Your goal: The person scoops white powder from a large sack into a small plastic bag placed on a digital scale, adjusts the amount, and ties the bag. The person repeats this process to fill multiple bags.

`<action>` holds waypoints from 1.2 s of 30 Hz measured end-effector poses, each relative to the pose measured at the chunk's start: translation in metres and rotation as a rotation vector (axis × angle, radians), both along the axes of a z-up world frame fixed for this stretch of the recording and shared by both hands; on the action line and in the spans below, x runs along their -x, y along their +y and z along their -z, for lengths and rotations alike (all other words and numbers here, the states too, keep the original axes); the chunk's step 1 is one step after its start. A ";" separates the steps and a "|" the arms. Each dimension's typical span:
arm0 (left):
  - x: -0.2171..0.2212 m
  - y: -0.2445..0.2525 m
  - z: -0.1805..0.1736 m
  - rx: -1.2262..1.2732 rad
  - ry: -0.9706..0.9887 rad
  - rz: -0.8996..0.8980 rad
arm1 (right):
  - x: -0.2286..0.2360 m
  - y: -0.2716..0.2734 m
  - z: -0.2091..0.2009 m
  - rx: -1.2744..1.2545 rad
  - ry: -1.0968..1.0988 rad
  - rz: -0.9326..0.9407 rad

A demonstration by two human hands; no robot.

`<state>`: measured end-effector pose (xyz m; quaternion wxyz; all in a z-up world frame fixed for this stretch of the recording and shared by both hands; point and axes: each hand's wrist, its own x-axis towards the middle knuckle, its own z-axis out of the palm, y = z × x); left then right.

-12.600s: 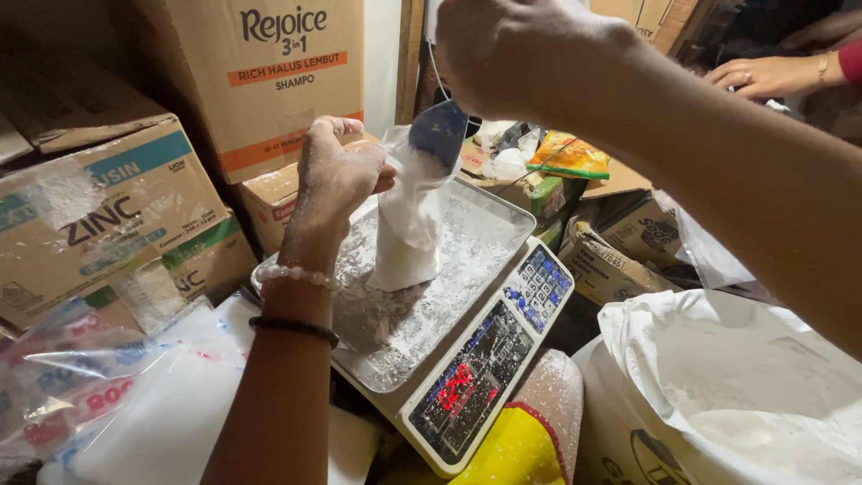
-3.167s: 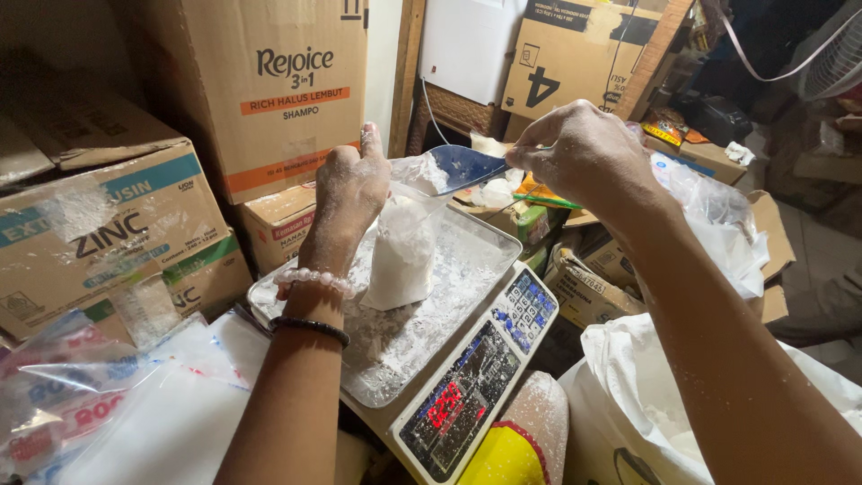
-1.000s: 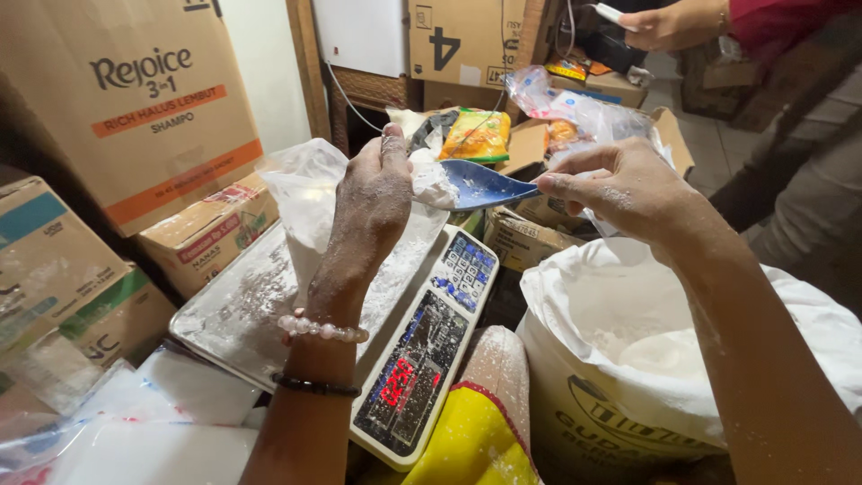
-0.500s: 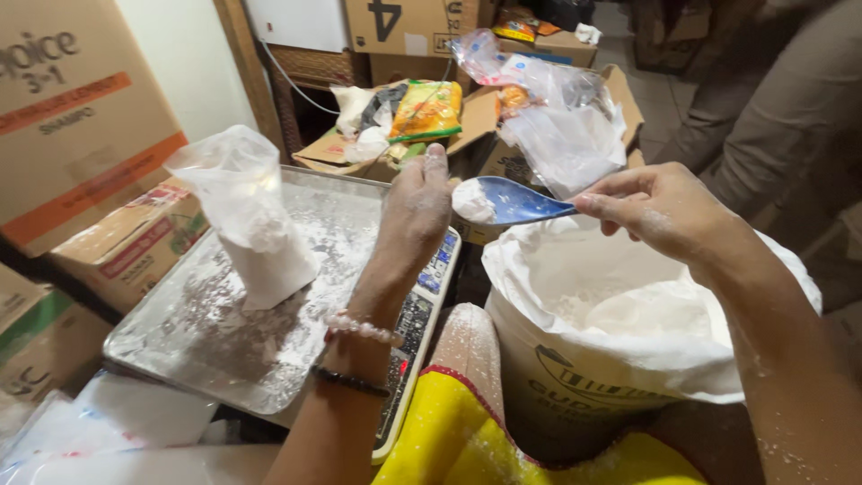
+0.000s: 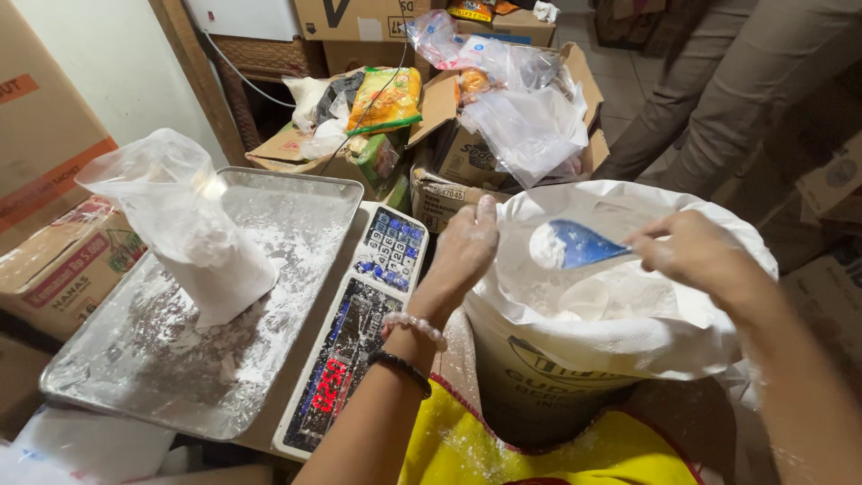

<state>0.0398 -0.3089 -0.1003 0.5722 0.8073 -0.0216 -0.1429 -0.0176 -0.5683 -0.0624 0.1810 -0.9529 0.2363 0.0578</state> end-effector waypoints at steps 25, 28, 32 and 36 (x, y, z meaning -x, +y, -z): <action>0.005 -0.003 0.025 -0.046 -0.075 0.006 | -0.031 0.130 0.002 0.269 0.231 -0.236; 0.012 0.012 0.006 -0.003 -0.012 -0.008 | -0.015 0.142 -0.032 0.201 0.101 -0.250; 0.017 0.040 -0.004 0.066 -0.186 -0.027 | -0.010 0.160 -0.048 0.115 -0.127 -0.424; 0.017 0.069 -0.003 0.181 -0.410 -0.068 | -0.021 0.183 -0.040 -0.138 -0.249 -0.574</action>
